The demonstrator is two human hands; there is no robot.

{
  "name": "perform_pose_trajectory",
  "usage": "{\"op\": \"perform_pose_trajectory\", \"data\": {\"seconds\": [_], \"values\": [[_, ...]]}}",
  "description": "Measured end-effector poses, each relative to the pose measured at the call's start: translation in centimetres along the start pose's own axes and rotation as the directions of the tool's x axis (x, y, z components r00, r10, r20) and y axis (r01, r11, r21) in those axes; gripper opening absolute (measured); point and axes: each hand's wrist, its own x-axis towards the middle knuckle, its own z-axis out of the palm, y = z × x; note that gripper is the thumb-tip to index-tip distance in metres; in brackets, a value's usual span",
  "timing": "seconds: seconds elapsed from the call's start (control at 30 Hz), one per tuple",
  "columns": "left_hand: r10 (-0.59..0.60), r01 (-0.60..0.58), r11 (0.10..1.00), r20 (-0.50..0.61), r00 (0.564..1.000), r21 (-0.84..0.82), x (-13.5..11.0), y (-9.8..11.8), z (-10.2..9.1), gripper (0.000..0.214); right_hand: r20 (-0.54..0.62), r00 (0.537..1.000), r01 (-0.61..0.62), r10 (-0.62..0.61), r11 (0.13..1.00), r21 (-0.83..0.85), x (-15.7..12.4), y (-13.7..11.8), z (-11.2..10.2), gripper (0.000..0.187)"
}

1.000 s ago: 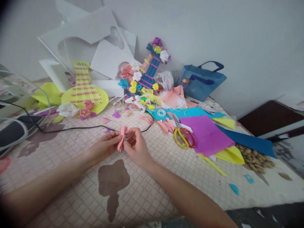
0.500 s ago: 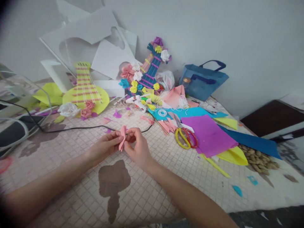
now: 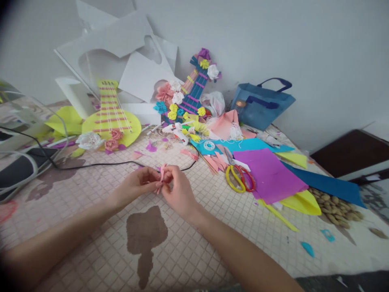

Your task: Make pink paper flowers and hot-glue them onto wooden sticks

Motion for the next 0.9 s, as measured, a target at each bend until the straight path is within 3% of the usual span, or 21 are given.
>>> {"op": "perform_pose_trajectory", "data": {"seconds": [0.23,0.33,0.43,0.57,0.77,0.9], "values": [[0.137,-0.147,0.947,0.055,0.989,0.286,-0.07,0.02,-0.52,0.010,0.098,0.995,0.022,-0.013,0.996,-0.092,0.10,0.01,-0.49,0.033],[0.300,-0.278,0.798,0.048,0.953,0.535,-0.42,0.34,-0.45,0.009,0.130,0.991,0.009,0.001,0.997,-0.076,0.09,0.07,-0.48,0.035],[0.397,-0.362,0.656,0.105,0.912,0.662,-0.68,0.42,-0.37,0.010,0.141,0.990,0.009,0.001,0.997,-0.072,0.10,0.24,-0.40,0.038],[0.391,-0.365,0.581,0.144,0.909,0.728,-0.69,0.18,-0.49,0.009,0.154,0.988,0.019,-0.001,0.993,-0.115,0.14,0.46,-0.40,0.038],[0.372,-0.349,0.566,0.147,0.917,0.746,-0.48,-0.29,-0.58,0.009,0.177,0.984,0.023,0.006,0.987,-0.161,0.10,0.68,-0.47,0.034],[0.377,-0.348,0.506,0.160,0.912,0.789,-0.65,-0.33,-0.30,0.007,0.199,0.980,0.058,-0.024,0.984,-0.169,0.05,0.84,-0.40,0.034]]}}
